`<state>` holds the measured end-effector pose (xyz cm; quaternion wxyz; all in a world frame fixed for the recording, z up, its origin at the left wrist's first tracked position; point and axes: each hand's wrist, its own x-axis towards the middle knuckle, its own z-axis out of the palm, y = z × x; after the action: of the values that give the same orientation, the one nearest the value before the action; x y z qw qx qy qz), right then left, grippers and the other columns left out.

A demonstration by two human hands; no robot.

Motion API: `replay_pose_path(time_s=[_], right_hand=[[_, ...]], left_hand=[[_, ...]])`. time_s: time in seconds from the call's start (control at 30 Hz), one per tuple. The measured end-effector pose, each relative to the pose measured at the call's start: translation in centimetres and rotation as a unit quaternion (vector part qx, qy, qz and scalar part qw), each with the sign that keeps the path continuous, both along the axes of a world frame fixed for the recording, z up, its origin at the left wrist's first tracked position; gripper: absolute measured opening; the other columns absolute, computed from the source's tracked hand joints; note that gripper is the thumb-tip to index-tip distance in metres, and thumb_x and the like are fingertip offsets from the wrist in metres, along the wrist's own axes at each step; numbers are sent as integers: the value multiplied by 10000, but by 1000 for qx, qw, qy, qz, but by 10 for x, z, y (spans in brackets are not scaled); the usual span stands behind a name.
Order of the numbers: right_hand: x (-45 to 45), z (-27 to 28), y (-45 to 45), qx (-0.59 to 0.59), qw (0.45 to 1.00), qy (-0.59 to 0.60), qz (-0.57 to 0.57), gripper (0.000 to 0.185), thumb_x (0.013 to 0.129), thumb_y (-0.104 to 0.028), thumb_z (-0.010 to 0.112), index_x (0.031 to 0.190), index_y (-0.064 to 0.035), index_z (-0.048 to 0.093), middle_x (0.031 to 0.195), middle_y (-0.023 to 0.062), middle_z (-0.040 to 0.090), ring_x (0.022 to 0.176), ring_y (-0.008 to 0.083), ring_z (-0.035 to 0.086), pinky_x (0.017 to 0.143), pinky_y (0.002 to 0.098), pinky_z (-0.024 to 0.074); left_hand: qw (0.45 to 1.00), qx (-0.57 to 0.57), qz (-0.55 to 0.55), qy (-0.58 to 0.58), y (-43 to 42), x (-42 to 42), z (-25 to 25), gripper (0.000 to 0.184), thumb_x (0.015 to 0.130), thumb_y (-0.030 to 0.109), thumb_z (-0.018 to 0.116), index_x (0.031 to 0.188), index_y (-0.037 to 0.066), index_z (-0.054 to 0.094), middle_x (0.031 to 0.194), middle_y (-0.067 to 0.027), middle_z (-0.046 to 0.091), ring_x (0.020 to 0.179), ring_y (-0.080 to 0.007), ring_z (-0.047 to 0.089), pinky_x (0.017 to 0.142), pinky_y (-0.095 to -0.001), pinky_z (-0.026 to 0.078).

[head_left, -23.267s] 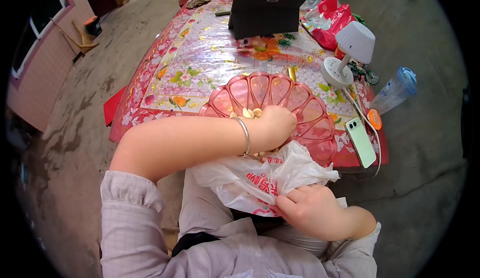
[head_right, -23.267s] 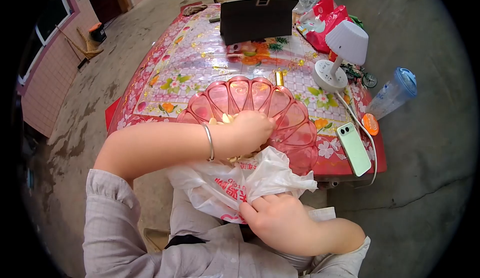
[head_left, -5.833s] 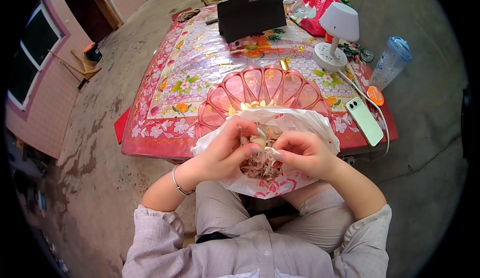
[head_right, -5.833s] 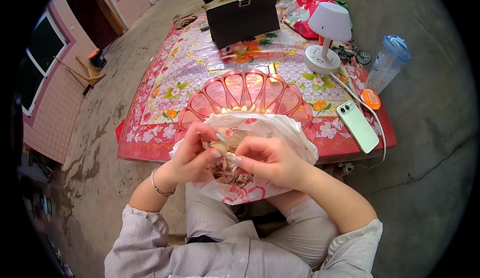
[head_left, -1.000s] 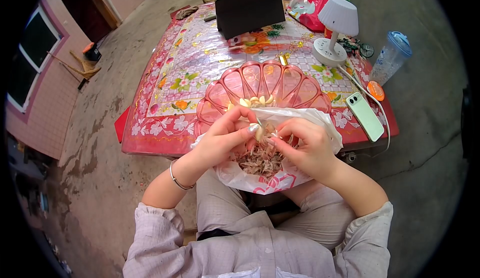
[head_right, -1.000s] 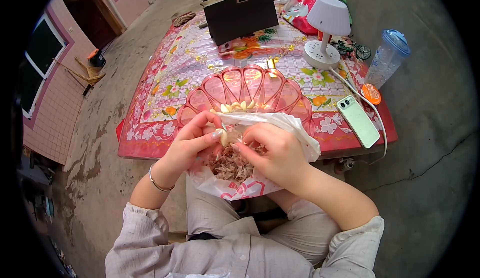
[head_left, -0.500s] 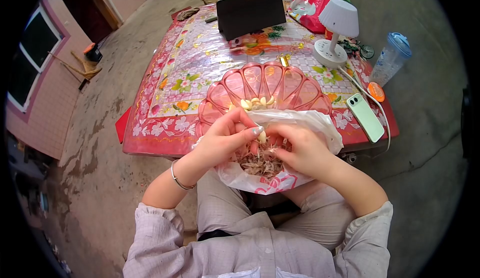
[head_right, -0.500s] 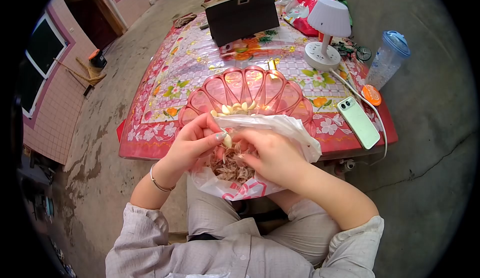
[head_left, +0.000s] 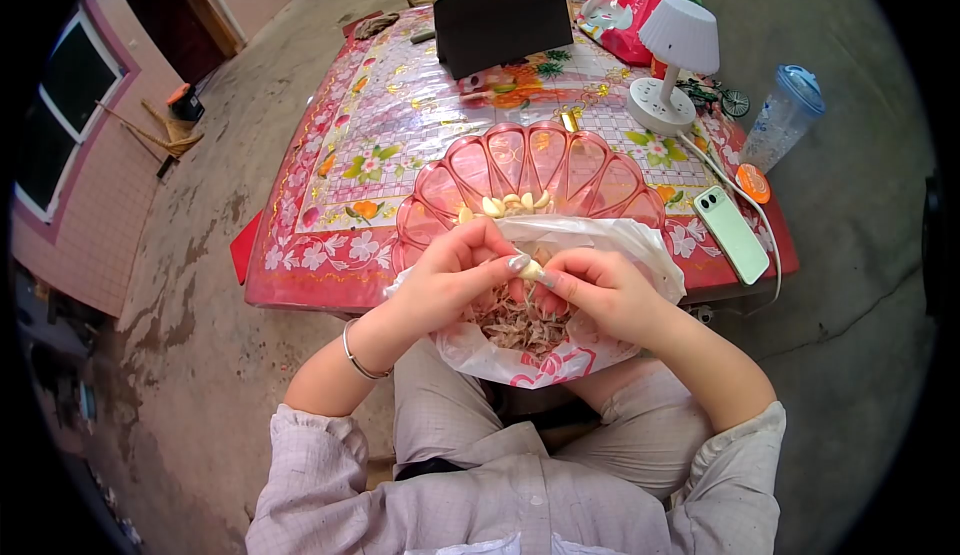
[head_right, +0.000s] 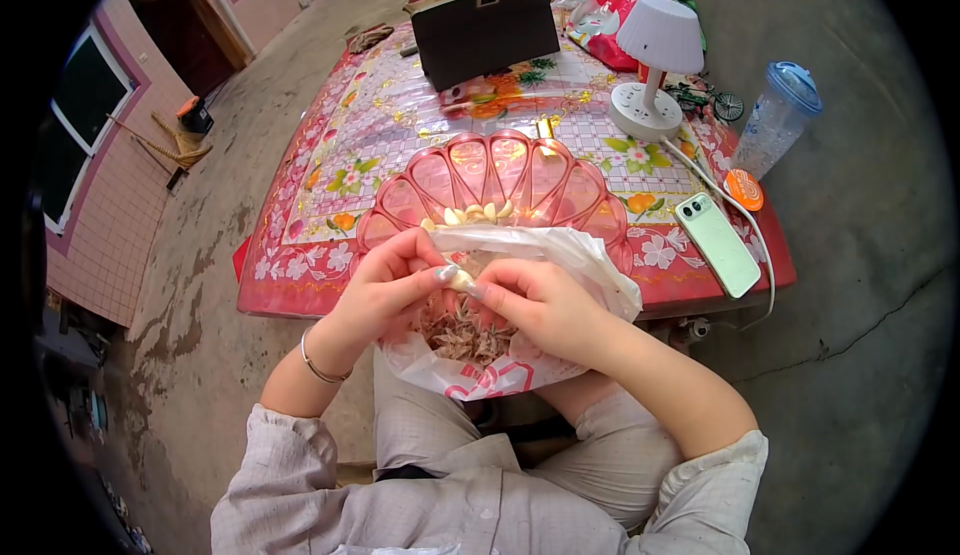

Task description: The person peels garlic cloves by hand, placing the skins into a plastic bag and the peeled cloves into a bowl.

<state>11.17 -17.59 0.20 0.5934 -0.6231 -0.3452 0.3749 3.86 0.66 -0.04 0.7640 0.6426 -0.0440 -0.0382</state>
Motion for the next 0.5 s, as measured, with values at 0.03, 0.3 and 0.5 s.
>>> replay_pose_path(time_s=[0.03,0.3,0.5], right_hand=[[0,1,0,3,1000,9,-7,192,869,-180,454,865,-14,549,733,0,537,679,50,492,606,197,408],[1,2,-2,39,998,40,-14,162,863,-165,460,899,-23,528,744,-5,529,687,40,483,607,195,405],[0,-5,-2,61,998,0,-21,159,811,-149,534,923,-36,527,738,-17,526,627,35,481,551,193,406]], left_hand=[[1000,0,0,0,0,0,0,80,868,137,453,880,63,424,710,-65,588,465,-15,378,416,-151,268],[997,-15,-71,39,3,-1,2,253,865,126,452,1101,37,435,732,-34,585,490,10,396,426,-134,268],[994,-38,-86,52,6,-2,6,244,830,80,507,1040,-14,427,859,-94,567,732,-140,569,643,-230,444]])
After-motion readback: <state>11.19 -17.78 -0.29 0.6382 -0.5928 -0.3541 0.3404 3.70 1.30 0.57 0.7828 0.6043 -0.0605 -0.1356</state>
